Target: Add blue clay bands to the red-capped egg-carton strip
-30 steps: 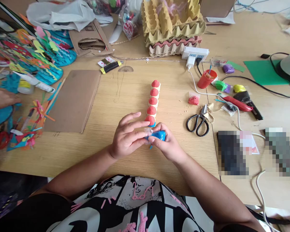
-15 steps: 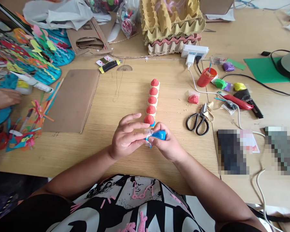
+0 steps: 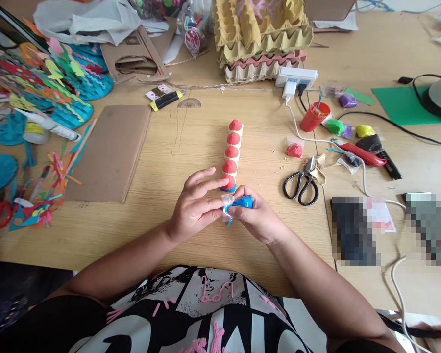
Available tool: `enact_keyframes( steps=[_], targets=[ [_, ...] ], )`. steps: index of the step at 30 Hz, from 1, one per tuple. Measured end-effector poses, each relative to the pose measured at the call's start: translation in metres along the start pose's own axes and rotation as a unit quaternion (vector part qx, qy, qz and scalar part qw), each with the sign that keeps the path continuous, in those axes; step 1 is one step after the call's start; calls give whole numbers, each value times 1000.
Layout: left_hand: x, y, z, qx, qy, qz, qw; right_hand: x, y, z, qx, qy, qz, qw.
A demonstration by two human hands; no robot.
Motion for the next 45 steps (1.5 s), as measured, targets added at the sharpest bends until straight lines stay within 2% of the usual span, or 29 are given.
enact_keyframes(
  steps=[4,9,13,15,17,22,25,26,28,30,31,32,35,39,43,45],
  targets=[
    [-2,-1,0,1,10,19,1000,4,-1,0,-17,-53,-41,998],
    [-3,-8,3,19,54,35,998,10,-4,-5,-88,-110,-109,984],
    [3,-15,8,57,8,-17,998,12,-8,-4,-104,-132,-135,976],
    [9,-17,9,71,-6,-57,996,11,-8,-2,-102,-117,-127,980],
    [13,-17,7,63,-12,-70,996,7,-7,1,-90,-70,-100,988],
    [7,-7,-4,17,-7,-17,1000,-6,-4,11,-52,45,-12,998],
    [1,0,-13,-38,4,5,999,-7,-2,8,-64,56,-11,996],
    [3,2,-15,-49,-4,-14,999,-4,-1,3,-82,62,-21,995],
    [19,2,-23,-104,-33,-106,988,3,1,-8,-131,77,-52,987],
    [38,-5,-31,-174,-81,-213,958,11,1,-15,-160,82,-76,981],
    [44,-9,-33,-206,-109,-244,941,13,1,-14,-154,76,-79,982],
    [46,-11,-30,-205,-136,-259,934,15,1,-12,-141,69,-83,984],
    [36,-10,-13,-120,-212,-255,936,15,-2,-3,-100,23,-96,990],
    [12,-8,-2,-71,-209,-232,947,9,-6,-2,-91,-65,-142,983],
    [5,-11,2,-79,-191,-250,946,3,-8,-1,-68,-95,-172,978],
    [6,-14,1,-103,-173,-253,946,1,-8,1,-55,-98,-174,978]
  ],
)
Point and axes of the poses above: each hand's wrist, its own y-axis towards the middle knuckle, its own z-axis out of the palm, x = y × z, the point moved 7 cm from there along y, towards the middle knuckle, and after that the axes turned 7 degrees about -x, right-handed, at the moved point
